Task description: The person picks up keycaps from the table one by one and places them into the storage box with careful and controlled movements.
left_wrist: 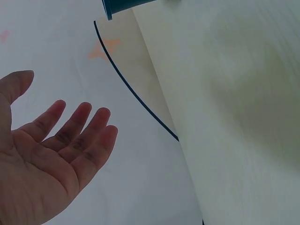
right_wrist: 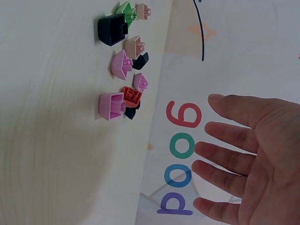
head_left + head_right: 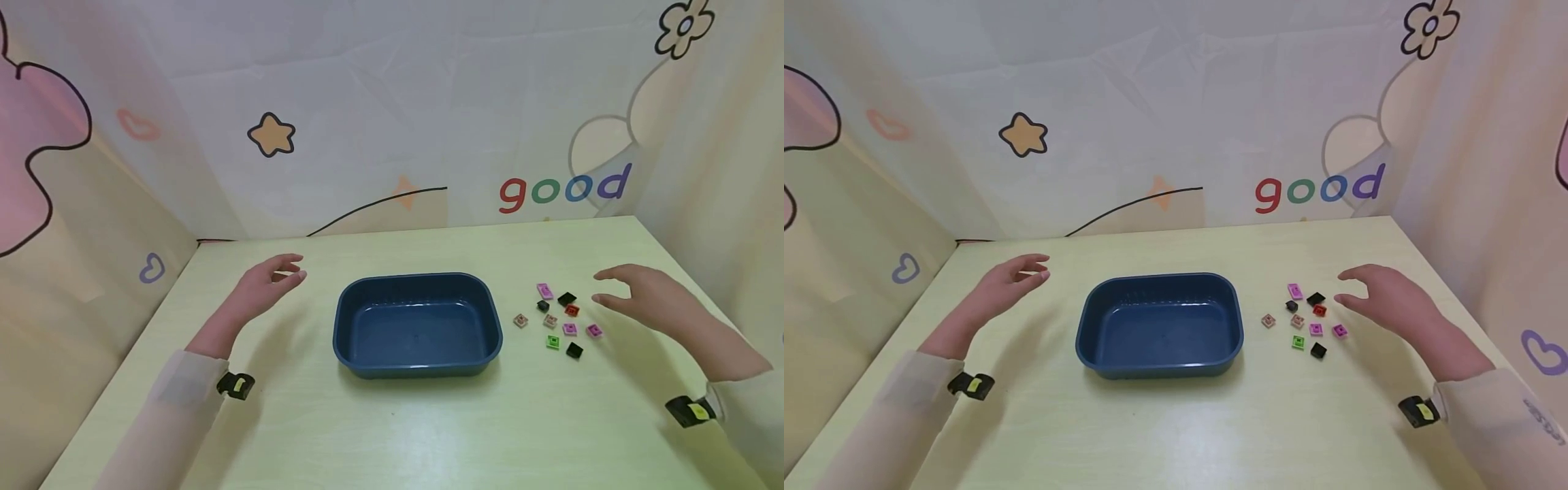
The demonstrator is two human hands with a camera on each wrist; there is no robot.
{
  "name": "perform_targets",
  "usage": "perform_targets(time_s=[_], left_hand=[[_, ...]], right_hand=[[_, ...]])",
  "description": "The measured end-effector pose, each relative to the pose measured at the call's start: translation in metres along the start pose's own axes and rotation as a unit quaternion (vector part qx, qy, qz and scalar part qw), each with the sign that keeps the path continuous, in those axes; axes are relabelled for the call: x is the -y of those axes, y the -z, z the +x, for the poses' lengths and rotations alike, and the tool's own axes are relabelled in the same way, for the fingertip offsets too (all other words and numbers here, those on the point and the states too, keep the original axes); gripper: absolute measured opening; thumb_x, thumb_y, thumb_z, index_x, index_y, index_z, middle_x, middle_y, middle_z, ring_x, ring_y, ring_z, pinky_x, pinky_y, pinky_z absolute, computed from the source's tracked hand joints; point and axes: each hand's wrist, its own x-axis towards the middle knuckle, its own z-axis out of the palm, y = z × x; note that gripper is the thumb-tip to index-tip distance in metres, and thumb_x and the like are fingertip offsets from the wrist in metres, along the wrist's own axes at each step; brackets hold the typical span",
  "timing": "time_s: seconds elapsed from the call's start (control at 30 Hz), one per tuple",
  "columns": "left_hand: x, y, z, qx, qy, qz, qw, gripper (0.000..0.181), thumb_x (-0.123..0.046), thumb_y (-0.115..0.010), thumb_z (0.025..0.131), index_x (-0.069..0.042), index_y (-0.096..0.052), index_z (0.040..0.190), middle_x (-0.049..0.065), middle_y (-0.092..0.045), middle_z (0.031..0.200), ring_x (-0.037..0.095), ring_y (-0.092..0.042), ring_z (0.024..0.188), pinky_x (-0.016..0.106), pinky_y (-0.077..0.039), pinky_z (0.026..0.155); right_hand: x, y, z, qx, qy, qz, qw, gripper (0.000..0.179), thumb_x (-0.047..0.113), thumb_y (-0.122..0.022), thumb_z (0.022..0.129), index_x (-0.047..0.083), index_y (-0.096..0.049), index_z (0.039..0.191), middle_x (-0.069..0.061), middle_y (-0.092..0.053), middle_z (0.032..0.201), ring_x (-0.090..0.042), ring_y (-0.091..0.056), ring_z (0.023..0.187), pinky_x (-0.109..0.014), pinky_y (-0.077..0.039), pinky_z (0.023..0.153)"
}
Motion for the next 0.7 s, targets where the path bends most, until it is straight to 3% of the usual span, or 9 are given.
perform_targets(time_s=[0.37, 0.7], left_hand=[[-0.006, -0.011, 0.0, 0.03, 0.011, -0.092, 0.9952, 0.054, -0.028, -0.053, 0.106, -0.002, -0.043, 0.153, 0.025, -0.057, 0.142, 0.04, -0.06, 0.128, 0.044, -0.059, 0.101], [-0.004, -0.025, 0.003, 0.054, 0.028, -0.12, 0.9908, 0.055, -0.026, -0.054, 0.106, -0.001, -0.04, 0.154, 0.027, -0.057, 0.142, 0.041, -0.061, 0.126, 0.03, -0.061, 0.093]], right_hand=[[-0.004, -0.008, -0.007, 0.009, 0.021, 0.023, 0.9995, 0.044, 0.017, -0.073, 0.093, -0.008, -0.063, 0.128, -0.033, -0.065, 0.125, -0.053, -0.059, 0.113, -0.065, -0.054, 0.093], [-0.006, -0.015, -0.014, 0.028, 0.025, 0.037, 0.9986, 0.044, 0.009, -0.075, 0.089, -0.01, -0.063, 0.126, -0.034, -0.065, 0.125, -0.051, -0.062, 0.11, -0.061, -0.056, 0.089]])
